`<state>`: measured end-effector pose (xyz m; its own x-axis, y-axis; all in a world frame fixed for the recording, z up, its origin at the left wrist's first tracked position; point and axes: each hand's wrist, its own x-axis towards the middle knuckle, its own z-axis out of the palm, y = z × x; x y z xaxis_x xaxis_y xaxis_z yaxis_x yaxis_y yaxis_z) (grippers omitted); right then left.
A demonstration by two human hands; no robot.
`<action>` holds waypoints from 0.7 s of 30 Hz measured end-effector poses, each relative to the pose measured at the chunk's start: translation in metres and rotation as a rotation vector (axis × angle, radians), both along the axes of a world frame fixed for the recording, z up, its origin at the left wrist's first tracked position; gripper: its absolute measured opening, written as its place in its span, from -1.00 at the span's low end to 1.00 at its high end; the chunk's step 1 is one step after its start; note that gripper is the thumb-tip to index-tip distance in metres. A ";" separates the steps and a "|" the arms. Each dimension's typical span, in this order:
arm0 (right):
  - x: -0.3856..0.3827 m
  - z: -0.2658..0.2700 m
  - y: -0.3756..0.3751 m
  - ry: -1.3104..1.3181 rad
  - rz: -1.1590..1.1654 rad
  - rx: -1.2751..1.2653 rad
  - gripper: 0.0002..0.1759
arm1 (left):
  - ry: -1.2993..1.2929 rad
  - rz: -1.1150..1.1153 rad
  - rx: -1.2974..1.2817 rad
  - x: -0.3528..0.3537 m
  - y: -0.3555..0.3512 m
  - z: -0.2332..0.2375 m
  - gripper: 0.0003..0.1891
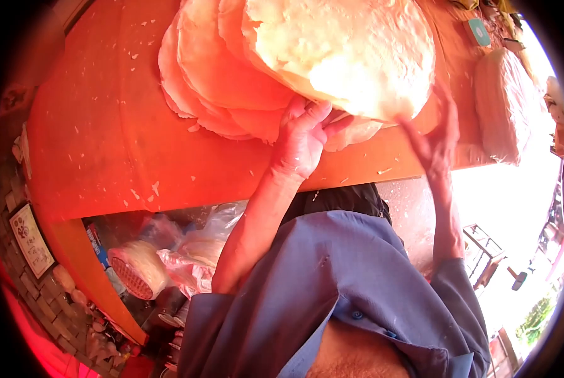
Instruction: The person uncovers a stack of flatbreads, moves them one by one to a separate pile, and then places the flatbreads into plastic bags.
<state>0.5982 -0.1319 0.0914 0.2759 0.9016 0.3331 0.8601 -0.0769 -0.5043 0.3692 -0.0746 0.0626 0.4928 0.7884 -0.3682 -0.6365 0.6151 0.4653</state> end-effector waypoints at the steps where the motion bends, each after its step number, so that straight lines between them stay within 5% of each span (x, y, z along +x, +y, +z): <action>1: -0.015 0.010 0.004 -0.061 0.211 0.073 0.03 | -0.027 0.027 0.029 0.003 0.001 0.002 -0.59; 3: -0.043 0.016 0.017 -0.219 0.300 -0.090 -0.06 | -0.052 0.054 0.064 0.008 0.005 0.005 -0.58; 8: -0.029 0.003 0.061 -0.146 0.319 0.095 -0.87 | 0.015 0.028 0.035 0.001 0.011 0.009 -0.64; 11: 0.005 0.050 0.093 -0.399 0.223 -0.135 -0.81 | 0.218 0.049 -0.004 -0.017 0.010 0.004 -0.65; 13: 0.003 0.105 0.104 -0.274 0.146 0.106 -0.84 | 0.364 0.093 -0.030 -0.029 0.013 0.002 -0.64; 15: -0.017 0.142 0.094 -0.438 0.188 0.249 -0.85 | 0.391 0.125 -0.036 -0.034 0.022 0.005 -0.68; 21: -0.030 0.062 0.123 -0.495 0.380 -0.229 -0.85 | 0.225 0.171 -0.083 -0.037 0.045 -0.017 -0.80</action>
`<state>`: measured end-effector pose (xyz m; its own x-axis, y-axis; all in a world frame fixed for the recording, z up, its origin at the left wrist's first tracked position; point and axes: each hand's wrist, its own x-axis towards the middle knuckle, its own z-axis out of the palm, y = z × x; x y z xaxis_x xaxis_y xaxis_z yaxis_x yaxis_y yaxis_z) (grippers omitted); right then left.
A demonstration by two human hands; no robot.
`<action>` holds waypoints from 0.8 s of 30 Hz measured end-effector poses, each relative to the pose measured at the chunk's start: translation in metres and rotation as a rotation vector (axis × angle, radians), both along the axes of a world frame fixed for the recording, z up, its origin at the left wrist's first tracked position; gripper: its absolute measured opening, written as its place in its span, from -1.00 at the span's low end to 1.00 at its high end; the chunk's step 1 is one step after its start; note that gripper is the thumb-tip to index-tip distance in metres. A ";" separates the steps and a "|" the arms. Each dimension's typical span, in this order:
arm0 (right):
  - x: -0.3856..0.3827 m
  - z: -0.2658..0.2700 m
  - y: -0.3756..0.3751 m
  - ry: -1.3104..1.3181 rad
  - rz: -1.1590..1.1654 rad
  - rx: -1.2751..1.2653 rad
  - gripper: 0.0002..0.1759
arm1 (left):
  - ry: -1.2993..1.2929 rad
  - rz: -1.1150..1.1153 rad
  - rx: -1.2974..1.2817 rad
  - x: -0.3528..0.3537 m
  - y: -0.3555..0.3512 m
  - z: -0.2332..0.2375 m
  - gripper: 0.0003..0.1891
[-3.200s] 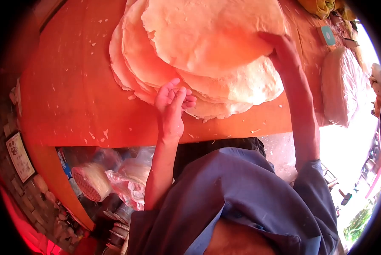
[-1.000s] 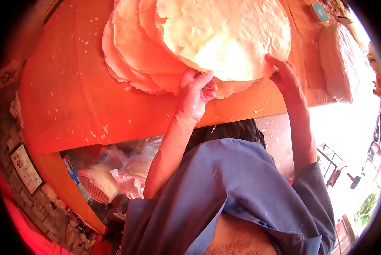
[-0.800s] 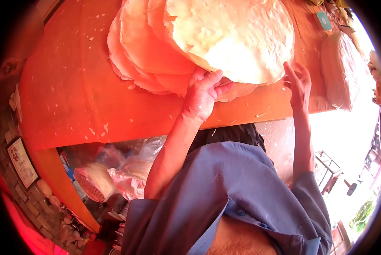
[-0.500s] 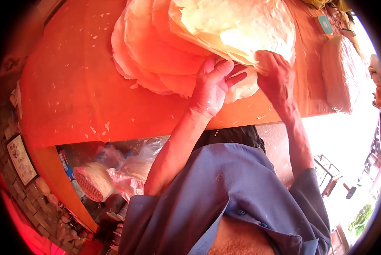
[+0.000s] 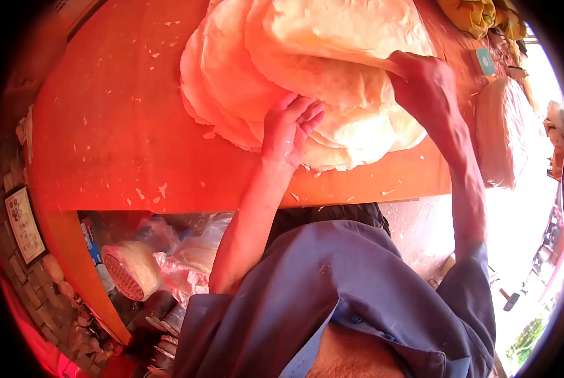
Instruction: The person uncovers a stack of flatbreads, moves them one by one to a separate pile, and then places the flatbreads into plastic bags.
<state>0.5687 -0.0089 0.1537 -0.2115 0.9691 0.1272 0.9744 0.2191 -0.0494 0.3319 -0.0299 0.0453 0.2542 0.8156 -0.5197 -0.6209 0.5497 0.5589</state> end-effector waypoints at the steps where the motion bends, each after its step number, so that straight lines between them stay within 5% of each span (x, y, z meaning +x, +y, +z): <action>1: 0.001 0.000 0.006 0.000 0.003 0.001 -0.85 | -0.051 0.001 0.001 0.002 -0.001 0.001 -0.83; 6: -0.018 0.044 0.018 0.063 0.116 0.393 -0.92 | -0.103 -0.002 0.036 0.008 0.005 0.004 -0.88; 8: -0.033 0.019 0.009 -0.020 0.070 0.341 -0.88 | -0.108 0.015 0.020 0.008 0.010 0.000 -0.88; 12: -0.044 -0.086 0.005 0.210 0.147 0.150 -0.95 | -0.230 -0.017 -0.028 0.004 0.016 -0.014 -0.80; 18: -0.071 -0.078 0.013 0.239 0.089 0.127 -0.93 | -0.359 -0.021 0.009 0.006 0.018 -0.014 -0.69; 20: -0.081 -0.085 0.008 0.315 0.088 0.111 -0.84 | -0.358 -0.081 0.058 0.000 0.020 -0.016 -0.68; 22: -0.079 -0.072 -0.015 0.387 0.157 0.063 -0.45 | -0.263 -0.069 0.109 0.001 0.022 -0.011 -0.64; 24: -0.069 -0.082 -0.027 0.339 0.170 0.129 -0.38 | -0.177 -0.020 0.094 0.007 0.022 -0.002 -0.63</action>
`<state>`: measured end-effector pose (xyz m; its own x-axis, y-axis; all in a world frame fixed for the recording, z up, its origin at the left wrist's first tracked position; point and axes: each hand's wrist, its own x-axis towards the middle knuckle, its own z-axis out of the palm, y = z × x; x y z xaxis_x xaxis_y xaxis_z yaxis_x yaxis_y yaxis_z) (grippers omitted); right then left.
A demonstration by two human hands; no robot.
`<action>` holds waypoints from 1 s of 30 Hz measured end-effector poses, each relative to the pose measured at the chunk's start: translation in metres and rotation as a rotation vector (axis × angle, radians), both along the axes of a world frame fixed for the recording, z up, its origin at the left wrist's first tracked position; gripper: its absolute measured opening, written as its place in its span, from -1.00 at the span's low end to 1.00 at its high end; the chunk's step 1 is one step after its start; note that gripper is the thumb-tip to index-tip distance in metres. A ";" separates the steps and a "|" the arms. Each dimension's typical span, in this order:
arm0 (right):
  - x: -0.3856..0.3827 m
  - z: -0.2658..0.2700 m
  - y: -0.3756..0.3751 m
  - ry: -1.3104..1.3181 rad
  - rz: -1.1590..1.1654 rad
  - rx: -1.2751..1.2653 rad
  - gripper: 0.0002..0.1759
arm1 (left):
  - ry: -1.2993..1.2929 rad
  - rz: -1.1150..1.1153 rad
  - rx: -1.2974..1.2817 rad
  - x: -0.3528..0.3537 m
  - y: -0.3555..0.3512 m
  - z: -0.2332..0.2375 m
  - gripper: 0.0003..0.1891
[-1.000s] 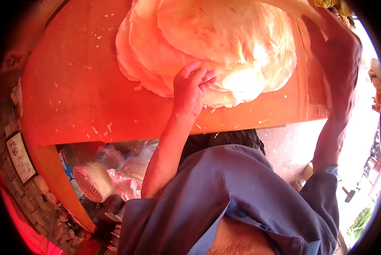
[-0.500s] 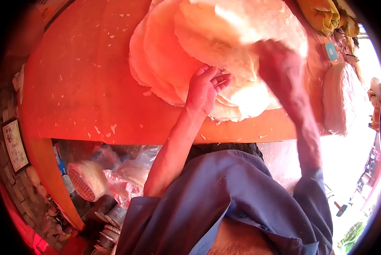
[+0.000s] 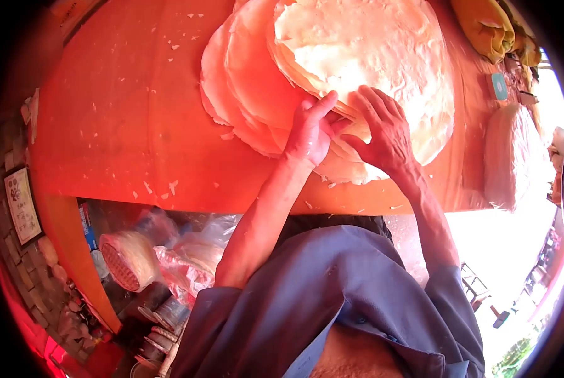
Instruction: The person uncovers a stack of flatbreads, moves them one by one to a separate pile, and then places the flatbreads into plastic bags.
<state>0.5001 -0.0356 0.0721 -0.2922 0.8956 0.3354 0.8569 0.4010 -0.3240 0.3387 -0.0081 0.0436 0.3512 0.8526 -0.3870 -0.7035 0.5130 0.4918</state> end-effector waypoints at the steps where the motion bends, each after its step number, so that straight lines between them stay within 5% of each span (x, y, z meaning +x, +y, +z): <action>1: 0.003 -0.006 0.000 -0.006 -0.002 -0.004 -0.38 | -0.006 -0.002 -0.004 0.006 0.000 0.004 -0.63; 4: 0.005 -0.020 0.007 -0.030 -0.039 0.031 -0.36 | 0.099 -0.010 -0.017 0.023 0.005 0.008 -0.63; 7: 0.006 -0.024 0.004 0.005 -0.044 0.021 -0.32 | 0.317 0.227 0.058 0.037 0.009 -0.001 -0.61; 14: 0.056 -0.002 -0.014 -0.037 -0.252 0.145 -0.15 | 0.183 0.227 -0.108 -0.007 0.023 0.021 -0.69; 18: 0.055 -0.006 0.004 -0.078 -0.154 0.214 -0.30 | 0.211 0.236 -0.093 -0.039 0.039 0.033 -0.69; 19: 0.046 0.003 0.014 -0.050 -0.108 0.314 -0.50 | 0.210 0.216 -0.095 -0.046 0.043 0.034 -0.67; 23: 0.038 0.039 0.055 0.029 0.100 0.399 -0.74 | 0.109 0.243 -0.047 -0.066 0.044 0.046 -0.61; 28: 0.019 0.106 0.083 -0.026 0.151 0.324 -0.86 | -0.069 0.318 0.016 -0.088 0.032 0.039 -0.44; 30: 0.022 0.091 0.080 -0.027 0.140 0.312 -0.86 | 0.087 0.371 -0.010 -0.089 0.013 0.020 -0.51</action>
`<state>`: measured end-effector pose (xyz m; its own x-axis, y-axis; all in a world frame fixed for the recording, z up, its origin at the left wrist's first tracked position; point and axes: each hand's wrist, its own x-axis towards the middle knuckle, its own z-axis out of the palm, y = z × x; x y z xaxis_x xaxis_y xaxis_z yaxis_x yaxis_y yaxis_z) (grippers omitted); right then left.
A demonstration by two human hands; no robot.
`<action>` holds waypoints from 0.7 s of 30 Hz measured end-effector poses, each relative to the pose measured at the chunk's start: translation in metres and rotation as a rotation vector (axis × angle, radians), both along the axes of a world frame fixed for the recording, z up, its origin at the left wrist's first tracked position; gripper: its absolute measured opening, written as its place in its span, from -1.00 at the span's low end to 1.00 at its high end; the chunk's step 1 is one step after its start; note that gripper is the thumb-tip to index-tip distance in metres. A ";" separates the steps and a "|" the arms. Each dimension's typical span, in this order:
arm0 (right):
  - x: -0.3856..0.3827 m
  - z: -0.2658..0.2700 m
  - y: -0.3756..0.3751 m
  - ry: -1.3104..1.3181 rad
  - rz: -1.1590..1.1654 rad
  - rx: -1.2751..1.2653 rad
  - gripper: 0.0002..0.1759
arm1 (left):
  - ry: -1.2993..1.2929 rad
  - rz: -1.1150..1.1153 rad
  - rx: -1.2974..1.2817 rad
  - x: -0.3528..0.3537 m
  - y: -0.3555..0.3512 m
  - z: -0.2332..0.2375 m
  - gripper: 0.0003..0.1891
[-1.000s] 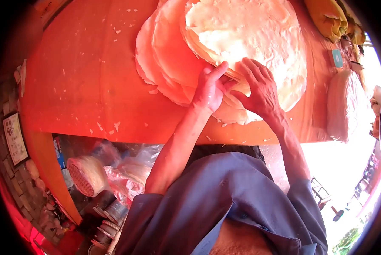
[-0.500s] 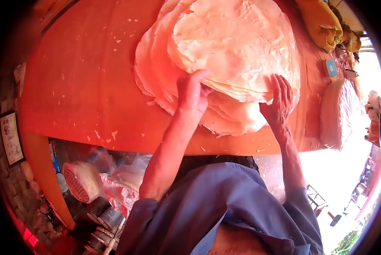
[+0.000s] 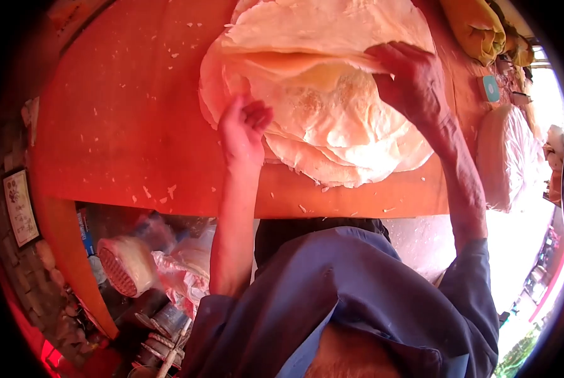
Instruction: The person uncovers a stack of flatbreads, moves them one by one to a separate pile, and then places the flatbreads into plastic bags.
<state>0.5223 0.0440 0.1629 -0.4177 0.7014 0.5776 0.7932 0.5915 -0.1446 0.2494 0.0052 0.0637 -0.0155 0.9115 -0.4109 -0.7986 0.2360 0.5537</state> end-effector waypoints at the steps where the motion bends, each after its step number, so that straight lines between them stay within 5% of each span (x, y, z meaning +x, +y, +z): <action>1: 0.002 -0.014 -0.007 -0.004 0.007 -0.035 -0.87 | 0.275 -0.033 -0.062 0.004 -0.014 -0.008 -0.57; 2: 0.003 -0.029 -0.017 -0.026 0.025 -0.096 -0.82 | 0.552 -0.071 -0.132 0.009 -0.025 -0.011 -0.61; 8: 0.001 -0.080 -0.053 -0.060 0.058 -0.198 -0.65 | 0.419 -0.206 -0.105 0.011 -0.032 -0.017 -0.73; 12: 0.006 -0.089 -0.065 -0.058 0.022 -0.189 -0.61 | 0.560 -0.231 -0.061 0.013 -0.043 -0.015 -0.60; 14: 0.012 -0.094 -0.072 -0.089 0.015 -0.178 -0.59 | 0.613 -0.020 -0.086 0.015 -0.056 -0.028 -0.43; 18: 0.031 -0.078 -0.094 -0.109 -0.012 -0.353 -0.13 | 0.435 -0.131 -0.144 0.000 -0.048 -0.024 -0.34; 21: 0.071 -0.098 -0.081 0.421 -0.479 -0.395 -0.19 | 0.528 -0.131 -0.167 0.005 -0.046 -0.022 -0.39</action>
